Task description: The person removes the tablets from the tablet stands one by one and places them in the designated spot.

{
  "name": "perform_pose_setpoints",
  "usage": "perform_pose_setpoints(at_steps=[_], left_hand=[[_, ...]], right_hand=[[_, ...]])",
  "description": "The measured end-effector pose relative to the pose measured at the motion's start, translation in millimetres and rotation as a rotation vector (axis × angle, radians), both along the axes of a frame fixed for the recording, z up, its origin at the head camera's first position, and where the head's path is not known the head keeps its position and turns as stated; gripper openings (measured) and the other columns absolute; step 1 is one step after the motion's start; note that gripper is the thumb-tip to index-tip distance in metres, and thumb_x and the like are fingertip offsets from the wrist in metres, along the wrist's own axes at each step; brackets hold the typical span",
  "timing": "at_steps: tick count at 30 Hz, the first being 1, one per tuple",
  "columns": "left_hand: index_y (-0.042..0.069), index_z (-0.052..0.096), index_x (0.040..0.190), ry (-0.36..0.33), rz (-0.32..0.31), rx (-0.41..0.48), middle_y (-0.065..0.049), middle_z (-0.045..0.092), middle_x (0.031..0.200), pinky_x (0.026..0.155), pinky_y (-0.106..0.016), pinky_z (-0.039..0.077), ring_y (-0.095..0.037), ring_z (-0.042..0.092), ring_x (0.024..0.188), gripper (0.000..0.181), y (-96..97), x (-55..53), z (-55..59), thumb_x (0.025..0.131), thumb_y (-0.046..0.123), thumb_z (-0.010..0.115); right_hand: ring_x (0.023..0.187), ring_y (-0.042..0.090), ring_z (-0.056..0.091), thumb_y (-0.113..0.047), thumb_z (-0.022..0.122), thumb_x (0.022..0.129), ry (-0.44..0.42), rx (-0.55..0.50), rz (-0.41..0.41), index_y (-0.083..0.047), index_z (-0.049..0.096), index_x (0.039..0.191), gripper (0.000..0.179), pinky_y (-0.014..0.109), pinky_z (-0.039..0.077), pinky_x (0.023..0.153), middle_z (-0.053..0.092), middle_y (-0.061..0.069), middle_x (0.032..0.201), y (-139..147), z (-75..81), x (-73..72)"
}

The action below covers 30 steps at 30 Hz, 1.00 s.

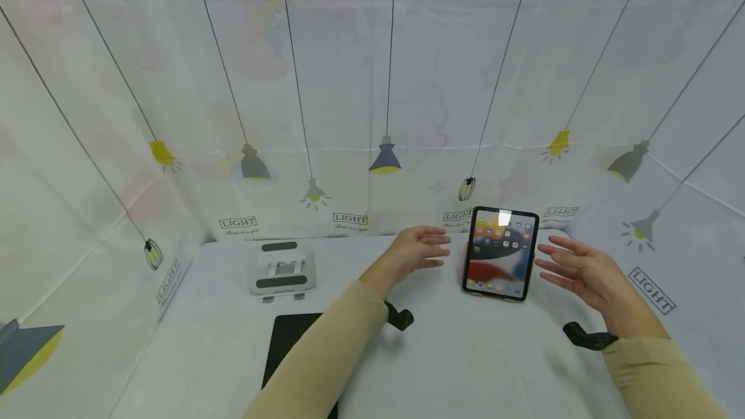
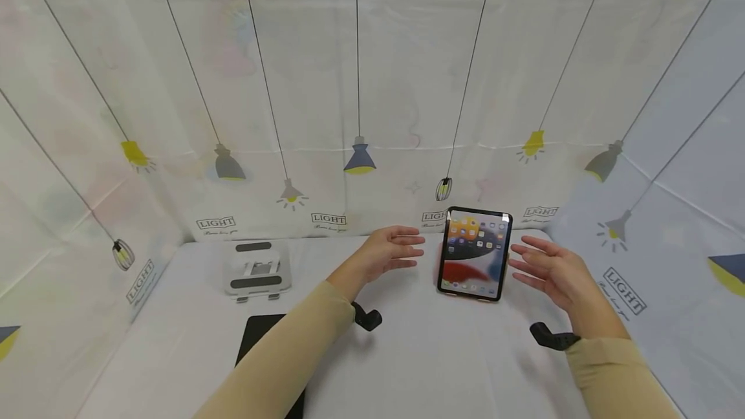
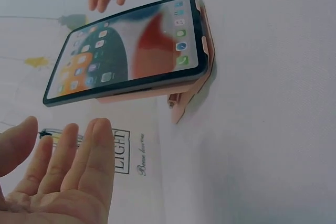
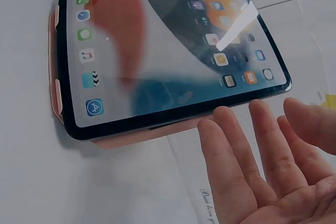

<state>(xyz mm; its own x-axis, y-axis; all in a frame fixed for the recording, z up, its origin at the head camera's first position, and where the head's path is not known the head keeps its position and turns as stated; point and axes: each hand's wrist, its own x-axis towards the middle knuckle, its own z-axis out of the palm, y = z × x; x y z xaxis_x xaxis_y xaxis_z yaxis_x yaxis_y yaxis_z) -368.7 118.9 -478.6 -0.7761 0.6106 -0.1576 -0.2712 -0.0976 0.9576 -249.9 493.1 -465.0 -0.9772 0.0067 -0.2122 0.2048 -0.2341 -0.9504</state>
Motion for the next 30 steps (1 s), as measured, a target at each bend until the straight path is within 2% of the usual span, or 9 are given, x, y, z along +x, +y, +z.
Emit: perform_pose_setpoints(at_steps=[6, 10, 13, 19, 24, 30], left_hand=[[0.012, 0.066, 0.143, 0.025, -0.018, 0.028, -0.013, 0.068, 0.149, 0.11, -0.048, 0.06, -0.037, 0.067, 0.136, 0.043, 10.6, -6.3, -1.0, 0.102, 0.0, 0.07], [0.013, 0.067, 0.142, 0.038, -0.02, 0.022, -0.013, 0.068, 0.149, 0.11, -0.048, 0.06, -0.031, 0.071, 0.132, 0.043, 18.4, -9.4, -0.4, 0.101, -0.001, 0.07], [0.012, 0.065, 0.144, 0.035, -0.026, 0.026, -0.015, 0.065, 0.153, 0.113, -0.05, 0.057, -0.029, 0.071, 0.132, 0.045, 23.3, -9.1, 0.8, 0.101, -0.001, 0.069], [0.009, 0.054, 0.156, 0.018, -0.033, 0.053, -0.014, 0.058, 0.16, 0.118, -0.051, 0.052, -0.038, 0.059, 0.146, 0.053, 31.7, -7.0, 1.5, 0.105, 0.0, 0.066], [0.009, 0.047, 0.161, 0.026, -0.033, 0.042, -0.012, 0.058, 0.16, 0.119, -0.05, 0.052, -0.035, 0.059, 0.146, 0.061, 37.9, -8.1, 2.5, 0.104, -0.002, 0.065], [0.011, 0.05, 0.16, 0.024, -0.03, 0.064, -0.016, 0.055, 0.162, 0.121, -0.051, 0.05, -0.036, 0.058, 0.147, 0.061, 43.1, -9.9, 4.5, 0.103, -0.007, 0.063]], right_hand=[[0.11, 0.02, 0.08, -0.008, 0.064, 0.108, 0.02, 0.004, -0.019, -0.026, 0.052, 0.147, 0.044, 0.04, 0.067, 0.094, 0.079, -0.012, 0.123, 5, 0.3, -3.4], [0.109, 0.019, 0.08, -0.007, 0.063, 0.108, 0.034, -0.004, -0.025, -0.028, 0.057, 0.14, 0.039, 0.039, 0.067, 0.094, 0.08, -0.012, 0.123, 6, 1.0, -5.6], [0.109, 0.017, 0.08, -0.007, 0.062, 0.108, 0.037, -0.004, -0.031, -0.028, 0.057, 0.139, 0.038, 0.038, 0.067, 0.093, 0.08, -0.012, 0.122, 7, 1.7, -7.1], [0.109, 0.015, 0.08, -0.008, 0.064, 0.108, 0.036, 0.008, -0.045, -0.028, 0.058, 0.14, 0.038, 0.035, 0.067, 0.092, 0.08, -0.013, 0.121, 6, 1.3, -10.7], [0.107, 0.013, 0.079, -0.008, 0.066, 0.107, 0.026, 0.01, -0.062, -0.029, 0.061, 0.139, 0.038, 0.034, 0.067, 0.09, 0.08, -0.015, 0.121, 4, 0.5, -15.0], [0.106, 0.011, 0.079, -0.007, 0.066, 0.107, 0.037, 0.004, -0.073, -0.029, 0.063, 0.138, 0.039, 0.033, 0.067, 0.09, 0.08, -0.015, 0.121, 0, 0.4, -19.6]])
